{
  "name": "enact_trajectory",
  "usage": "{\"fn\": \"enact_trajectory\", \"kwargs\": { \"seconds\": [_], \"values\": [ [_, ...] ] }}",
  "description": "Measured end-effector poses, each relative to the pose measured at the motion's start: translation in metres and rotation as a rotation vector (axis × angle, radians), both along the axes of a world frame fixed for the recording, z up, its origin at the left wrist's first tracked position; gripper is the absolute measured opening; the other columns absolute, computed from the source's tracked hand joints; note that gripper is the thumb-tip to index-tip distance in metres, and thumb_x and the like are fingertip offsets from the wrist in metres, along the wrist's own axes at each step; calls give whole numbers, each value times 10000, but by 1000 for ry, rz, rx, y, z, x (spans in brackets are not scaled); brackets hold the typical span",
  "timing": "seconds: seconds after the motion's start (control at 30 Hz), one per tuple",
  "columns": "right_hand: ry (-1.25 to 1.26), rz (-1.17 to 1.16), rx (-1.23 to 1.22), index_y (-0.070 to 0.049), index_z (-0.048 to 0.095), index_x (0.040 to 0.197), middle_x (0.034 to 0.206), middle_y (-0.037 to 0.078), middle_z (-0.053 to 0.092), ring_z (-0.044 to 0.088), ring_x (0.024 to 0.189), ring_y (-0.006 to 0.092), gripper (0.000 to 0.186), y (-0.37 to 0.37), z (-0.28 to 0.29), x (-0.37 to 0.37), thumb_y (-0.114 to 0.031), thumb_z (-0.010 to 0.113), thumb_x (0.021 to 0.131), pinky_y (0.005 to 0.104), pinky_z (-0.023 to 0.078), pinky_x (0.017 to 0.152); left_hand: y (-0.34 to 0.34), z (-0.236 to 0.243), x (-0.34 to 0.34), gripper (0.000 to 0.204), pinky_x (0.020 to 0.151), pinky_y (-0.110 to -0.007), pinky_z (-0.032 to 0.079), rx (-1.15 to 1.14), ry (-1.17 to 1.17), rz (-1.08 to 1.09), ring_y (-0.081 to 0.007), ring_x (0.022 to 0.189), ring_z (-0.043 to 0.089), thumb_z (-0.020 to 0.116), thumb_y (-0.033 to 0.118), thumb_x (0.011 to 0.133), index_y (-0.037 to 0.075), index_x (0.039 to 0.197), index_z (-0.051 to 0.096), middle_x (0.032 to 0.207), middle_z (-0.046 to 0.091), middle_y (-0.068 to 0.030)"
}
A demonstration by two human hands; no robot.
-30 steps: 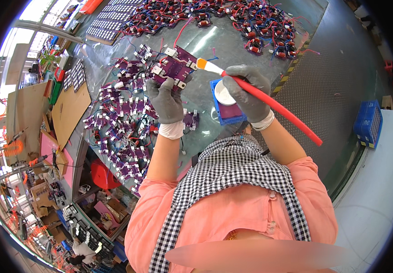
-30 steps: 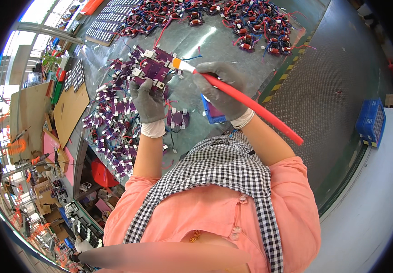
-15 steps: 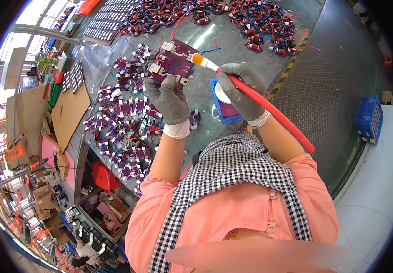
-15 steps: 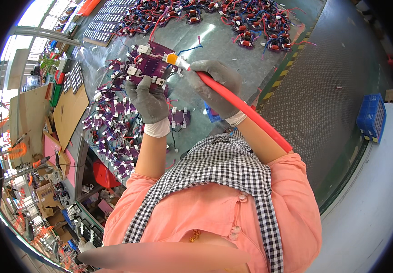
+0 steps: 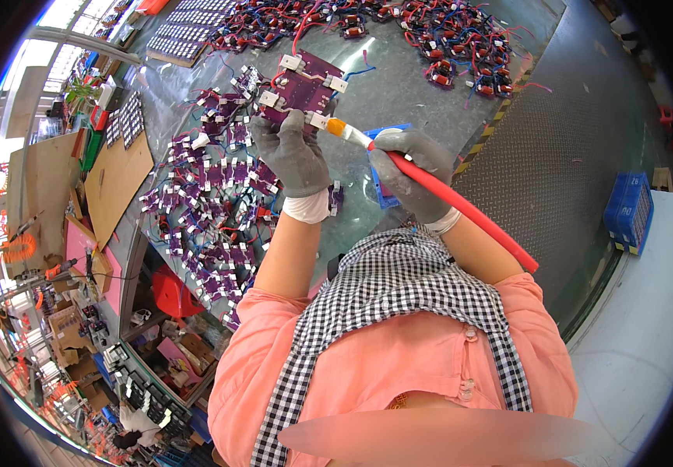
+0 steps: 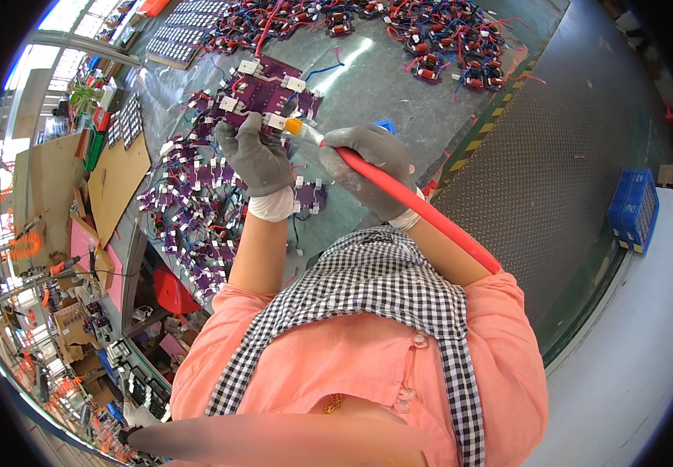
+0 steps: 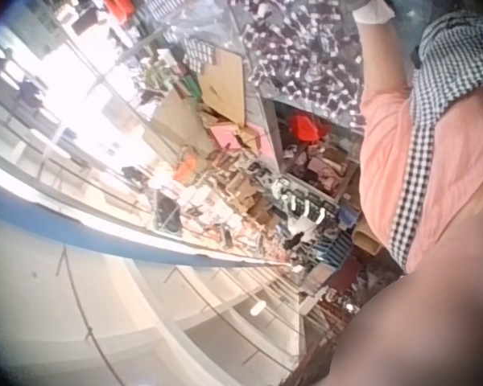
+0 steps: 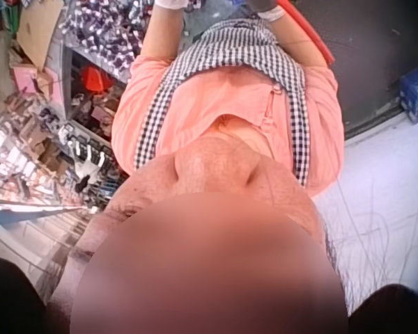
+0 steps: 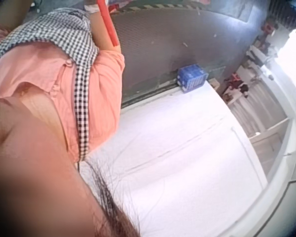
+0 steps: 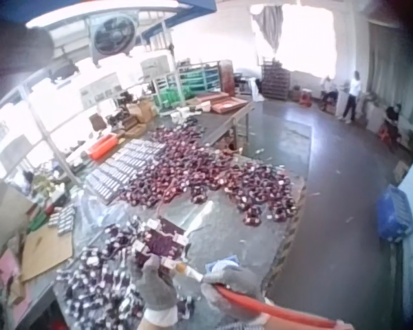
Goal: The recorder is using a brush to apply a white liquid coating to specific areas of purple printed circuit boards.
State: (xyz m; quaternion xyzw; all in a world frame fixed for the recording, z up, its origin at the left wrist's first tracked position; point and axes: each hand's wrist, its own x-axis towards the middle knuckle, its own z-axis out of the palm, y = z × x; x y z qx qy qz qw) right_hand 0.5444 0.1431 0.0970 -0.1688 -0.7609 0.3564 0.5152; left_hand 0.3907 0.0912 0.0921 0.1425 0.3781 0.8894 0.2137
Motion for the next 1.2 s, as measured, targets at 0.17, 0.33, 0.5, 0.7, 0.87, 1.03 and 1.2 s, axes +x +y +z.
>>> {"fn": "enact_trajectory", "kwargs": {
  "seconds": [0.17,0.33,0.5,0.7,0.87,1.03,1.2],
  "values": [
    [-15,-46,-202,-52,648,903,743,31,656,618,661,108,145,-4,12,30,-13,714,780,263,488,576,0,-24,-70,213,741,-239,475,-402,605,-93,-87,811,541,605,5,820,31,1029,569,933,577,-13],
    [96,-123,-336,-6,644,941,818,43,669,611,670,78,128,3,17,54,12,681,819,223,504,604,3,-108,-151,303,824,-328,496,-906,1015,-727,-217,895,632,603,100,831,61,1131,621,1024,671,-93],
    [20,-314,-201,-5,642,962,845,56,672,621,687,78,152,10,12,81,30,673,818,215,511,634,23,-115,-125,331,904,-467,480,-1764,1841,-719,-372,1035,633,623,219,834,89,1139,644,1129,643,-225],
    [61,-473,-219,11,610,1010,798,89,663,627,688,106,130,25,14,124,4,605,881,226,509,625,0,-78,-44,481,888,-443,497,-1607,1314,-979,-383,1057,614,588,389,863,19,1170,598,1161,612,-247],
    [63,-532,-295,9,610,1003,792,86,655,615,675,102,118,57,15,150,-10,609,886,230,511,615,-15,-169,38,621,885,-403,512,-1535,843,-878,-378,1017,647,663,385,822,-15,1278,534,1097,652,-259],
    [88,-535,-242,7,631,936,795,83,669,646,678,110,97,105,5,190,18,651,841,232,528,617,42,-176,47,333,767,-435,529,-1471,1008,-727,-361,882,681,624,174,814,16,1107,618,953,684,-230],
    [64,-524,-248,9,633,936,798,92,673,654,680,118,120,169,-5,249,24,661,821,240,533,623,138,-169,59,400,876,-436,490,-1382,1197,-822,-369,1009,638,631,216,819,88,1196,601,1066,666,-212]
  ]
}}
